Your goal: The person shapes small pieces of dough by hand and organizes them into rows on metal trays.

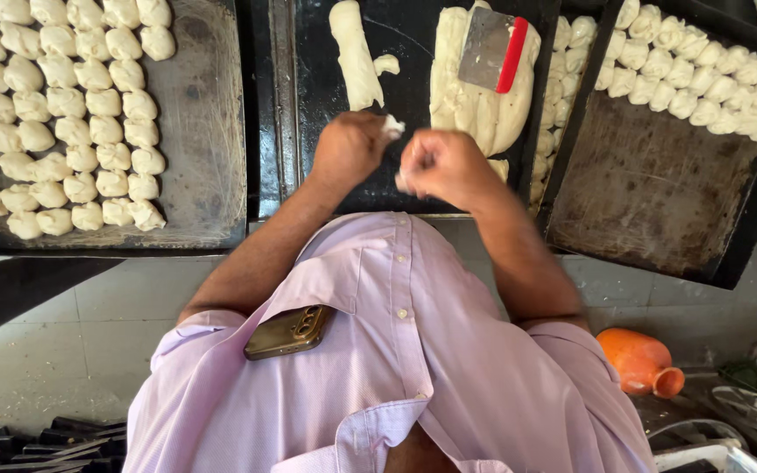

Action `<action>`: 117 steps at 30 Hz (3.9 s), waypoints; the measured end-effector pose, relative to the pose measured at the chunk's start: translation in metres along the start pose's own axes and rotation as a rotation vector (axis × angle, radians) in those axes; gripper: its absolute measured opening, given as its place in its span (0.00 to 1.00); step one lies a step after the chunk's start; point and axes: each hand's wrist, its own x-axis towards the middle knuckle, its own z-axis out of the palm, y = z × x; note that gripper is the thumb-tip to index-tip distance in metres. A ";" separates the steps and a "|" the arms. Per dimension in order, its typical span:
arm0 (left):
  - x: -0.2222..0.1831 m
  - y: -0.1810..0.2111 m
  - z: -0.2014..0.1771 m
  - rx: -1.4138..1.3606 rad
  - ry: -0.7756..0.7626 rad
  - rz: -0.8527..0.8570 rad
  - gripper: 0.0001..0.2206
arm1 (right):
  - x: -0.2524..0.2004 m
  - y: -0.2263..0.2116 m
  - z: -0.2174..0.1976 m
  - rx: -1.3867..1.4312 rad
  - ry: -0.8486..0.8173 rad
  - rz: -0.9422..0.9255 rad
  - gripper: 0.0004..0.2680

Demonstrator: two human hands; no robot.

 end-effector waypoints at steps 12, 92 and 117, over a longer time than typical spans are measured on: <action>-0.007 0.054 -0.021 -0.167 0.057 -0.252 0.34 | 0.052 0.096 -0.023 -0.181 0.238 -0.290 0.10; -0.006 -0.006 0.004 -0.937 -0.206 -0.723 0.11 | 0.042 0.115 -0.004 -0.171 0.414 -0.260 0.07; -0.076 -0.032 -0.038 -0.985 0.478 -0.793 0.11 | 0.149 0.149 0.047 -1.203 0.245 -0.573 0.04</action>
